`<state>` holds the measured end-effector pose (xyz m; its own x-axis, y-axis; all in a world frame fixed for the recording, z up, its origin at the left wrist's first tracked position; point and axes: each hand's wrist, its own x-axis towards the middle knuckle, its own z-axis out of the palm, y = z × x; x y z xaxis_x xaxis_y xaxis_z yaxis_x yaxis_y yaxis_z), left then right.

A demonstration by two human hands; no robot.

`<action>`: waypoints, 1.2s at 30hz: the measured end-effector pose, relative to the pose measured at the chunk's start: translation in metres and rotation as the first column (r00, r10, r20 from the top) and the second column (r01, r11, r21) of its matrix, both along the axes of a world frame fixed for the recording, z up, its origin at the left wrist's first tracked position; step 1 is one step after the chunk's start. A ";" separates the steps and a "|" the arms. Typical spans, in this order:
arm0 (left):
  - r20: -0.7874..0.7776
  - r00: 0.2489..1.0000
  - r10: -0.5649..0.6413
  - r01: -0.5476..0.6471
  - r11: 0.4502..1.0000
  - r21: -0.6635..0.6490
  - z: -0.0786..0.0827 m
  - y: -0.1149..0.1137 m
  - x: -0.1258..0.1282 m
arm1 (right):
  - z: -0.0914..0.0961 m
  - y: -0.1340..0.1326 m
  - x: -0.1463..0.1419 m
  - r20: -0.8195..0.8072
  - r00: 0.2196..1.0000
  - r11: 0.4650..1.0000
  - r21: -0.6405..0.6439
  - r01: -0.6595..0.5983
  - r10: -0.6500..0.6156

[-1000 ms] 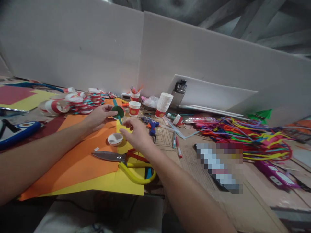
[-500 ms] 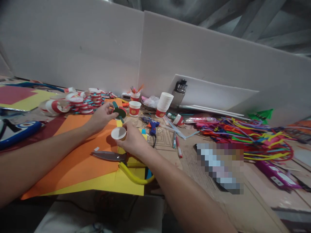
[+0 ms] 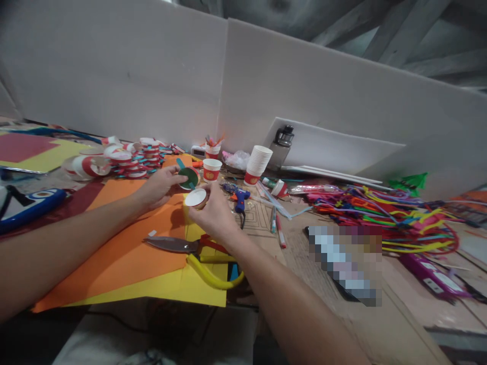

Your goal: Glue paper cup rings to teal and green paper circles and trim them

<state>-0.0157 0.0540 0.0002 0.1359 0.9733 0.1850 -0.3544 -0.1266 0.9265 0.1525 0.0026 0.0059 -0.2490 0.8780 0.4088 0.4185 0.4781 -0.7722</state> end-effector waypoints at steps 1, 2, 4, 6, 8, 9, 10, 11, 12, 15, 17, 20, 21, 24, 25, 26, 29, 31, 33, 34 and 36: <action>-0.012 1.000 0.014 -0.014 1.000 0.008 -0.001 0.001 0.000 | 0.001 0.000 0.000 -0.002 1.000 1.000 -0.003 -0.005 0.005; -0.039 0.999 0.030 -0.029 0.999 0.025 -0.001 0.001 -0.001 | 0.002 -0.001 -0.001 -0.011 1.000 1.000 -0.012 -0.013 0.013; -0.125 0.989 0.077 -0.066 0.994 0.091 -0.003 0.003 -0.001 | 0.003 -0.002 -0.002 -0.055 0.998 0.998 -0.053 -0.034 0.031; -0.216 0.967 0.132 -0.093 0.979 0.181 -0.003 0.003 -0.002 | 0.004 -0.003 -0.003 -0.120 0.992 0.994 -0.101 -0.051 0.038; -0.280 0.944 0.176 -0.110 0.965 0.237 -0.003 0.001 -0.001 | 0.004 -0.003 -0.004 -0.172 0.984 0.990 -0.127 -0.057 0.035; -0.296 0.937 0.185 -0.112 0.962 0.247 -0.002 0.000 0.000 | 0.004 -0.003 -0.004 -0.187 0.982 0.990 -0.127 -0.058 0.033; -0.303 0.936 0.182 -0.107 0.963 0.248 -0.001 -0.002 0.001 | 0.004 -0.002 -0.004 -0.194 0.980 0.991 -0.119 -0.059 0.035; -0.300 0.939 0.166 -0.094 0.966 0.240 0.000 -0.003 0.002 | 0.003 -0.001 -0.003 -0.194 0.980 0.992 -0.108 -0.059 0.037; -0.289 0.947 0.141 -0.076 0.971 0.226 0.001 -0.005 0.004 | 0.002 0.000 -0.003 -0.191 0.981 0.993 -0.099 -0.058 0.039; -0.236 0.971 0.049 -0.005 0.983 0.181 0.003 -0.009 0.007 | -0.001 0.003 0.000 -0.190 0.981 0.994 -0.098 -0.053 0.034; -0.213 0.977 -0.022 0.060 0.983 0.176 0.002 -0.009 0.008 | -0.002 0.005 0.001 -0.206 0.978 0.992 -0.114 -0.051 0.027; -0.151 0.977 -0.148 0.172 0.972 0.163 -0.001 -0.009 0.007 | -0.002 0.006 0.001 -0.222 0.975 0.992 -0.119 -0.046 0.019; -0.122 0.976 -0.181 0.198 0.969 0.147 -0.002 -0.009 0.007 | -0.002 0.007 0.001 -0.218 0.976 0.993 -0.115 -0.039 0.013; -0.048 0.977 -0.209 0.213 0.973 0.091 -0.004 -0.009 0.006 | 0.000 0.007 0.001 -0.199 0.980 0.995 -0.095 -0.005 -0.014; -0.030 0.978 -0.206 0.208 0.975 0.078 -0.004 -0.009 0.007 | 0.001 0.006 0.001 -0.192 0.981 0.997 -0.081 0.011 -0.027; -0.014 0.979 -0.201 0.202 0.977 0.071 -0.004 -0.009 0.007 | 0.002 0.005 0.001 -0.185 0.982 0.998 -0.063 0.030 -0.041; 0.006 0.979 -0.204 0.203 0.977 0.067 -0.005 -0.008 0.008 | 0.004 0.004 0.002 -0.163 0.983 0.996 -0.006 0.088 -0.088; 0.000 0.974 -0.226 0.225 0.972 0.073 -0.006 -0.008 0.008 | 0.005 0.004 0.003 -0.130 0.984 0.991 0.038 0.128 -0.122; -0.009 0.968 -0.251 0.251 0.964 0.086 -0.006 -0.009 0.009 | 0.004 0.004 0.005 -0.080 0.983 0.979 0.103 0.175 -0.167; -0.018 0.965 -0.262 0.262 0.960 0.093 -0.006 -0.010 0.009 | 0.003 0.005 0.006 -0.054 0.980 0.970 0.141 0.196 -0.190; -0.036 0.961 -0.276 0.278 0.955 0.104 -0.006 -0.012 0.010 | 0.002 0.006 0.007 -0.013 0.974 0.952 0.209 0.222 -0.224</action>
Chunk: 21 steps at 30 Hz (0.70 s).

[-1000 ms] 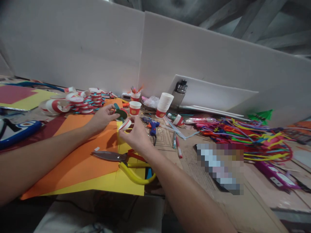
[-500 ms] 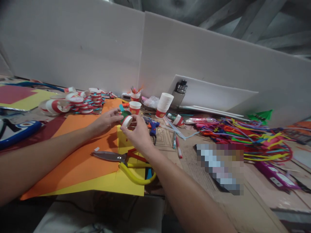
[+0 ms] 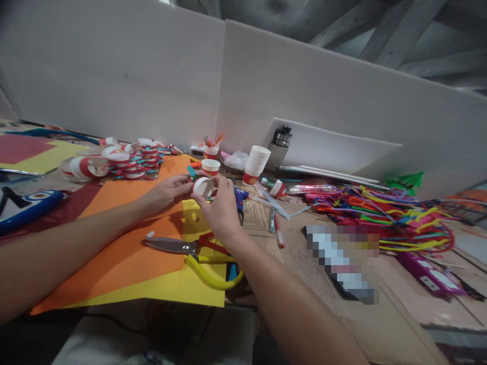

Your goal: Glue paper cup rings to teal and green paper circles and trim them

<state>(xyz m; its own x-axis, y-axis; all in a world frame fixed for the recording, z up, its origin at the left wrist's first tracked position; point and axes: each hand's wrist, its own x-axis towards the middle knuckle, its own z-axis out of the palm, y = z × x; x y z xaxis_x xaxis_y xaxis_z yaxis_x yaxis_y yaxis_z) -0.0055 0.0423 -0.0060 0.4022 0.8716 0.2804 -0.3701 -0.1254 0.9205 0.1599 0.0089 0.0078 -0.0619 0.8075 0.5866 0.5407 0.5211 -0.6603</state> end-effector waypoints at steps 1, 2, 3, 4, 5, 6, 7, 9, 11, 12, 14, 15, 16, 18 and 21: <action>-0.005 1.000 -0.006 0.006 1.000 0.006 0.000 -0.001 0.000 | 0.000 0.000 0.001 0.018 1.000 1.000 0.023 0.012 -0.012; -0.006 1.000 -0.012 0.012 1.000 0.008 0.001 -0.002 0.001 | -0.001 0.001 0.001 0.031 0.999 0.999 0.043 0.022 -0.023; -0.005 1.000 -0.021 0.021 1.000 0.008 0.001 -0.003 0.001 | 0.000 0.001 0.001 0.039 0.999 0.998 0.058 0.031 -0.034; -0.002 1.000 -0.029 0.029 1.000 0.005 0.002 -0.004 0.002 | 0.000 0.001 0.001 0.044 0.998 0.997 0.068 0.038 -0.041; 0.004 0.999 -0.035 0.035 0.999 -0.003 0.003 -0.005 0.003 | 0.001 0.000 0.001 0.046 0.998 0.996 0.073 0.041 -0.044; 0.010 0.999 -0.038 0.038 0.999 -0.015 0.003 -0.006 0.003 | 0.001 0.000 0.001 0.046 0.998 0.996 0.076 0.043 -0.047; 0.017 0.999 -0.037 0.038 0.999 -0.030 0.004 -0.006 0.004 | 0.002 0.000 0.001 0.044 0.998 0.996 0.076 0.045 -0.049; 0.028 0.999 -0.025 0.027 0.998 -0.051 0.005 -0.007 0.004 | 0.003 -0.001 0.001 0.037 0.998 0.997 0.066 0.045 -0.047; 0.032 0.999 -0.011 0.012 0.999 -0.049 0.005 -0.008 0.005 | 0.004 -0.001 0.002 0.029 0.999 0.998 0.044 0.041 -0.042; 0.030 1.000 -0.007 0.008 0.999 -0.043 0.005 -0.008 0.005 | 0.004 -0.001 0.002 0.025 0.999 0.999 0.034 0.039 -0.040; 0.028 1.000 -0.002 0.003 0.999 -0.032 0.005 -0.008 0.006 | 0.004 -0.001 0.002 0.015 0.999 0.999 0.025 0.037 -0.037; 0.029 1.000 -0.001 0.002 1.000 -0.028 0.005 -0.008 0.006 | 0.004 -0.001 0.002 0.008 0.999 0.999 0.024 0.036 -0.036; 0.031 1.000 -0.003 0.003 1.000 -0.024 0.005 -0.008 0.007 | 0.004 -0.001 0.002 -0.001 0.999 0.999 0.019 0.032 -0.032; 0.039 0.999 0.003 -0.003 1.000 -0.015 0.005 -0.007 0.008 | 0.004 -0.001 0.002 -0.049 0.999 1.000 -0.017 0.000 -0.001; 0.014 0.997 0.072 -0.072 0.997 -0.036 0.007 -0.006 0.007 | 0.007 0.001 0.002 -0.241 0.961 0.977 -0.126 -0.173 0.139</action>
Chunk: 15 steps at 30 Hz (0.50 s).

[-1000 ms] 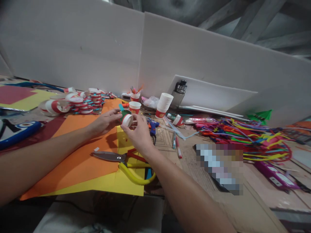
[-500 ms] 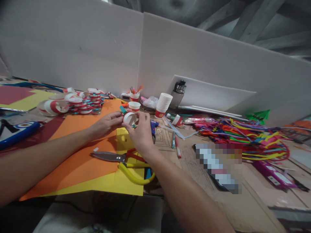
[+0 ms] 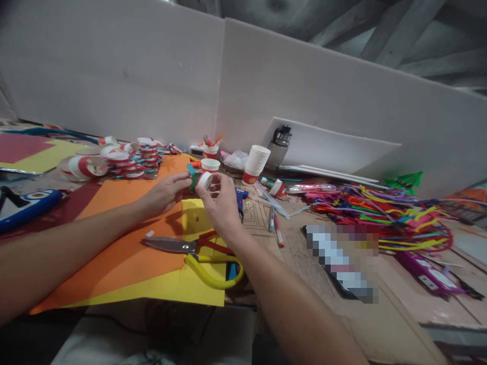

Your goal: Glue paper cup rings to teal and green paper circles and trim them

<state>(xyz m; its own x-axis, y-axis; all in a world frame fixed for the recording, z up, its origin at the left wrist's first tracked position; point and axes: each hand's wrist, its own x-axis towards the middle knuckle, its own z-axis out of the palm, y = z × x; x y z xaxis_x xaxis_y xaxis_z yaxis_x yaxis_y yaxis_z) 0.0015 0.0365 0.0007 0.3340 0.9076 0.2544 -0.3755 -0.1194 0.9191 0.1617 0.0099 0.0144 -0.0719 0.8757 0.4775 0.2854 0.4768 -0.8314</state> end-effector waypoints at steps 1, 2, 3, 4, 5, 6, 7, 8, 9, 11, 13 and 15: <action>-0.035 0.999 0.032 -0.032 0.999 -0.020 0.000 0.001 -0.002 | 0.001 0.001 0.000 -0.095 0.992 0.994 -0.055 -0.091 0.085; -0.097 0.993 0.068 -0.073 0.996 -0.051 0.000 0.003 -0.004 | 0.002 0.002 0.001 -0.197 0.966 0.975 -0.106 -0.193 0.170; -0.182 0.978 0.098 -0.115 0.990 -0.087 0.000 0.005 -0.007 | 0.003 0.003 0.001 -0.296 0.924 0.943 -0.153 -0.295 0.241; -0.279 0.952 0.121 -0.161 0.979 -0.124 -0.001 0.008 -0.011 | 0.004 0.003 0.002 -0.384 0.876 0.902 -0.196 -0.385 0.290; -0.395 0.906 0.149 -0.231 0.958 -0.169 -0.002 0.011 -0.014 | 0.005 0.004 0.002 -0.456 0.833 0.860 -0.236 -0.453 0.313; -0.462 0.873 0.155 -0.270 0.943 -0.193 -0.002 0.014 -0.018 | 0.005 0.005 0.003 -0.509 0.802 0.822 -0.277 -0.497 0.313; -0.506 0.848 0.159 -0.297 0.933 -0.203 -0.002 0.016 -0.023 | 0.006 0.005 0.004 -0.544 0.785 0.793 -0.318 -0.520 0.296; -0.553 0.818 0.159 -0.319 0.925 -0.206 -0.002 0.019 -0.027 | 0.007 0.005 0.004 -0.564 0.780 0.773 -0.357 -0.525 0.269; -0.594 0.790 0.149 -0.330 0.920 -0.209 -0.001 0.021 -0.031 | 0.007 0.006 0.005 -0.573 0.784 0.760 -0.392 -0.519 0.240; -0.722 0.681 0.124 -0.326 0.934 -0.147 0.003 0.025 -0.040 | 0.008 0.006 0.006 -0.572 0.797 0.745 -0.442 -0.499 0.194; -0.832 0.524 0.182 -0.298 0.954 0.021 0.008 0.027 -0.049 | 0.008 0.006 0.007 -0.579 0.796 0.741 -0.455 -0.494 0.176; -0.879 0.359 0.313 -0.266 0.937 0.225 0.012 0.029 -0.058 | 0.008 0.007 0.008 -0.590 0.786 0.745 -0.439 -0.503 0.183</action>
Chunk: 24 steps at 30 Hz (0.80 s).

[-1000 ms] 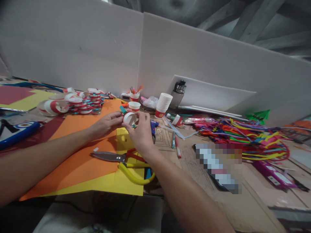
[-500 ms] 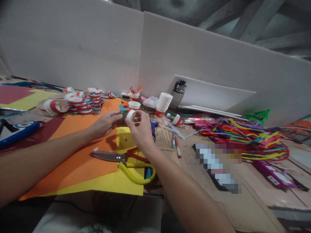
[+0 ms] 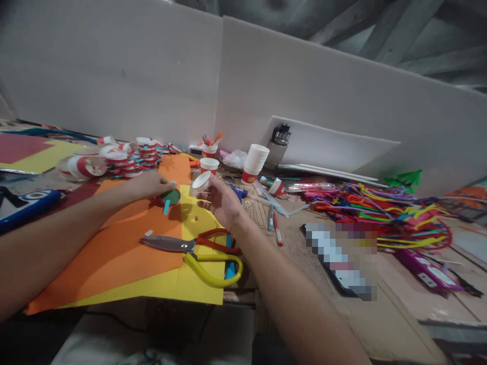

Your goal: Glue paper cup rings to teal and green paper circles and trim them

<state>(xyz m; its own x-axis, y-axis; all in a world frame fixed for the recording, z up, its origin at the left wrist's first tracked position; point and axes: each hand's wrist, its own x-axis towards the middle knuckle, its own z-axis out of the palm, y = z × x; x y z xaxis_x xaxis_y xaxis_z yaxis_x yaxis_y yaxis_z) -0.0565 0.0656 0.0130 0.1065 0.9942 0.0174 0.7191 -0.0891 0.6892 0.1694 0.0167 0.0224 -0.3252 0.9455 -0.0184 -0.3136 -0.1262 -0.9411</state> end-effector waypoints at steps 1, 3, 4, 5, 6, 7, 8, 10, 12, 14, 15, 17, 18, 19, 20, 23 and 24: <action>-0.083 0.996 0.036 -0.030 0.996 0.080 0.002 0.001 -0.004 | 0.000 0.000 0.000 0.002 1.000 1.000 0.015 -0.004 0.004; -0.137 0.983 0.124 -0.090 0.969 0.232 0.006 0.001 -0.009 | -0.002 0.002 0.000 0.032 0.999 0.999 0.051 -0.010 0.009; -0.103 0.985 0.140 -0.106 0.953 0.284 0.008 0.001 -0.009 | -0.003 0.002 -0.001 0.053 0.999 0.998 0.069 -0.009 0.005; -0.020 0.992 0.121 -0.110 0.947 0.303 0.009 0.000 -0.007 | -0.004 0.003 -0.002 0.074 0.997 0.996 0.086 -0.006 -0.001; 0.095 0.993 0.069 -0.094 0.952 0.291 0.011 -0.002 -0.004 | -0.005 0.003 -0.003 0.092 0.996 0.995 0.104 -0.004 -0.005; 0.252 0.968 -0.005 -0.053 0.973 0.224 0.012 -0.005 0.001 | -0.007 0.004 -0.004 0.111 0.994 0.992 0.127 -0.006 -0.008; 0.444 0.895 -0.047 0.003 0.995 0.101 0.012 -0.009 0.008 | -0.008 0.004 -0.005 0.131 0.991 0.988 0.154 -0.009 -0.011; 0.712 0.700 -0.053 0.197 0.973 -0.122 0.012 -0.018 0.022 | -0.010 0.004 -0.007 0.177 0.984 0.975 0.221 -0.017 -0.023; 0.810 0.584 -0.046 0.340 0.921 -0.192 0.010 -0.026 0.034 | -0.012 0.003 -0.008 0.223 0.974 0.957 0.288 -0.033 -0.034; 0.845 0.532 -0.054 0.394 0.899 -0.191 0.007 -0.031 0.042 | -0.014 0.004 -0.009 0.275 0.960 0.939 0.339 -0.054 -0.044; 0.851 0.522 -0.058 0.394 0.901 -0.180 0.005 -0.032 0.044 | -0.014 0.004 -0.009 0.308 0.950 0.932 0.358 -0.061 -0.057; 0.859 0.508 -0.061 0.357 0.923 -0.146 0.002 -0.031 0.045 | -0.014 0.005 -0.009 0.376 0.920 0.919 0.392 -0.046 -0.114; 0.862 0.503 -0.058 0.325 0.937 -0.127 0.001 -0.030 0.044 | -0.014 0.006 -0.008 0.406 0.899 0.911 0.412 -0.021 -0.164; 0.863 0.503 -0.049 0.287 0.951 -0.113 0.000 -0.028 0.043 | -0.012 0.006 -0.006 0.434 0.873 0.900 0.436 0.011 -0.221; 0.859 0.510 -0.032 0.246 0.963 -0.110 -0.001 -0.026 0.042 | -0.010 0.005 -0.005 0.460 0.843 0.885 0.464 0.040 -0.279; 0.848 0.529 0.039 0.126 0.984 -0.123 -0.001 -0.020 0.037 | 0.002 -0.005 0.001 0.551 0.728 0.827 0.561 0.039 -0.408; 0.854 0.518 0.052 0.089 0.990 -0.114 -0.001 -0.019 0.035 | 0.007 -0.010 0.003 0.589 0.689 0.810 0.586 -0.006 -0.421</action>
